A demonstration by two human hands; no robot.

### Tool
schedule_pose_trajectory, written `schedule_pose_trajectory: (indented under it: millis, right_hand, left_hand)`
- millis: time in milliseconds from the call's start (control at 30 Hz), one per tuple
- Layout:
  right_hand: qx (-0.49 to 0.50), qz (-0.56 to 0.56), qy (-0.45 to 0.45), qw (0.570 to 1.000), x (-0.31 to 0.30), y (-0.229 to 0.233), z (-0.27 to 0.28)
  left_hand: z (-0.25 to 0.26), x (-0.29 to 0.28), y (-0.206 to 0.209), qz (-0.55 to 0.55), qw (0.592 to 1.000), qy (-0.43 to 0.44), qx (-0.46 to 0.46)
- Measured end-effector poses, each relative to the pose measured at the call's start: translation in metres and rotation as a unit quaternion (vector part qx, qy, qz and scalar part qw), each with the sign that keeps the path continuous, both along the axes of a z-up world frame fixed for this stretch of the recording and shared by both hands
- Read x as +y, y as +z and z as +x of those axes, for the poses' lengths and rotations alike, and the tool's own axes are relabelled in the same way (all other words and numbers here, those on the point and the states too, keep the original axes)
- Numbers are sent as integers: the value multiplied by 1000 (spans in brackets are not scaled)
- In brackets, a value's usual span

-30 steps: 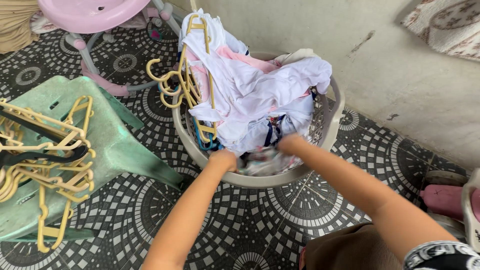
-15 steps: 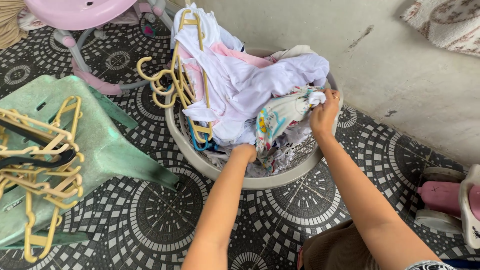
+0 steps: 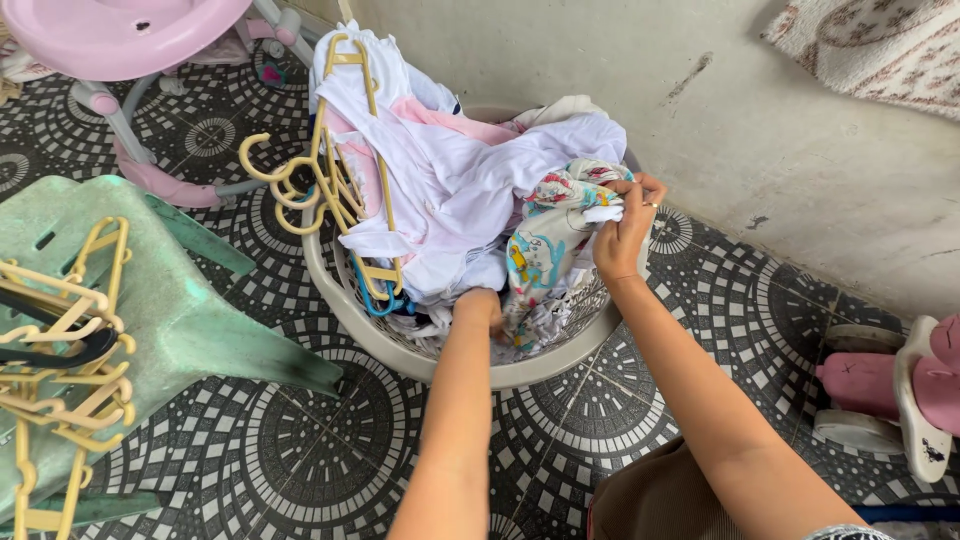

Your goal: The person takes individual pieces of clothing from a laundry basket, puts them onto plastic hangers, and then gathers a bundle of hangers with clothes on them.

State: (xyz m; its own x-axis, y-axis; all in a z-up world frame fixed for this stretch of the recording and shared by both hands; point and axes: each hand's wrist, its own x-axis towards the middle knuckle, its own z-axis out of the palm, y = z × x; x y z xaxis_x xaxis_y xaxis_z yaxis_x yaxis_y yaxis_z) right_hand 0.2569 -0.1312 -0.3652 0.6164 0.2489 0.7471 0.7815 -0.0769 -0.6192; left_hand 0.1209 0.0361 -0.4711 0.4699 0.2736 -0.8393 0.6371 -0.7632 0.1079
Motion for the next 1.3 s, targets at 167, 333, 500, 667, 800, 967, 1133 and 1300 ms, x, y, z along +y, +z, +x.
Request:
schedule_pose_trajectory:
  millis: [167,333,500,667,800,967,1133,1300]
  right_hand:
    - [0,-130,112,985,1,5,-9]
    - [-97,-346,254,898,13,17,-24]
    - [-122,-469,281,828,17,5,-28]
    - [23,-392,312,865,18,-10,-13]
    - [413,27,279,867,4,6,-23]
    - [102,150,221,958,-24,65,-97]
    - [-30,-10,179,983,1,123,-150]
    - [331,-109,233,908,15,151,-111]
  left_hand:
    - [-59,-1,55,-84,987,-94,-100]
    - [-124,7,126,-419,820,90,-380]
    - [-136,4,229,-544,631,85,-547]
    - [-118,5,320,-485,553,192,-650]
    - [-107,5,354,-527,393,224,-719]
    - [-88,2,356,-415,437,290,-743]
    - [-73,-7,320,-359,474,349,-724]
    - [-96,7,290,-405,496,289,-711]
